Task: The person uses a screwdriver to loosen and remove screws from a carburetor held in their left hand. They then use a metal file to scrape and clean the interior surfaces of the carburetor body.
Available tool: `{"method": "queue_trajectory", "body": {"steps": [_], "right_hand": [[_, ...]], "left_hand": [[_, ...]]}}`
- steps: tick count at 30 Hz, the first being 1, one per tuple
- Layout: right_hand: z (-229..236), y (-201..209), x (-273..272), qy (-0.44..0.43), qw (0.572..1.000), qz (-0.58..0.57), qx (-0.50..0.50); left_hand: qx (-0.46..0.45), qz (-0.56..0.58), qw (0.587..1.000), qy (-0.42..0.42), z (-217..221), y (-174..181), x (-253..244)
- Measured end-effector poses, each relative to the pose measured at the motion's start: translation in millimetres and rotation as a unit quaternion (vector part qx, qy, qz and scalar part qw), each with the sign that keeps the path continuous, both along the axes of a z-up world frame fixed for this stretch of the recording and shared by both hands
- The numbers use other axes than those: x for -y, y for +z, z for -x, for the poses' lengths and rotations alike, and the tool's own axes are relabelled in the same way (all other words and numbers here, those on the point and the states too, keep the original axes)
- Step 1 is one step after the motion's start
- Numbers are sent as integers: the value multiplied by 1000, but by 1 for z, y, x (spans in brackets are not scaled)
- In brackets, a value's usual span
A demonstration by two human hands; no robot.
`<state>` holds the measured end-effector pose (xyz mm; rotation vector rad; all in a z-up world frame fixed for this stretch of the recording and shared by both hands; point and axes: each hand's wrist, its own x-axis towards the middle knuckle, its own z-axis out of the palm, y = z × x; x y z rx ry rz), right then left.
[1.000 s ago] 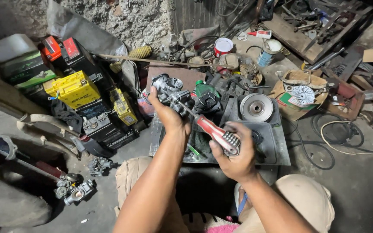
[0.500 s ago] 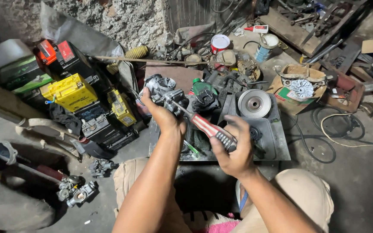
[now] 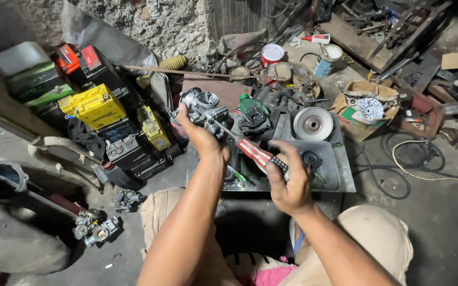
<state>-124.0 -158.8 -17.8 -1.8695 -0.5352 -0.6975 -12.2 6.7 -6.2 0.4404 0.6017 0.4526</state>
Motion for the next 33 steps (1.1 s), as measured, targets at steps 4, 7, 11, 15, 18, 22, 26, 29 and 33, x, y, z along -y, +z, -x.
{"method": "queue_trajectory", "body": {"steps": [4,7,11,15,18,22,26,29,33], "right_hand": [[-2,-16,-1,-18,998,-36,41],[-2,-20,2,43,996,-72,-29],[-5,-19,0,-9,999,-47,15],[-3,-15,5,23,998,-36,-46],[-7,-26,1,-34,998,-36,41],[-3,-14,1,-5,999,-31,17],[-4,-22,1,12,998,-63,-7],[-7,-27,3,1,997,-72,-25],[-6,-28,4,-78,997,-9,17]], "left_hand": [[5,-1,1000,-4,4,4,1],[-4,-8,1000,-15,7,7,2],[-2,3,1000,-18,9,18,5],[-4,2,1000,-25,11,25,7],[3,7,1000,-26,4,10,6],[8,8,1000,-23,6,13,6],[9,11,1000,-24,6,13,5],[15,13,999,-26,3,13,4],[22,14,999,-21,6,12,4]]}}
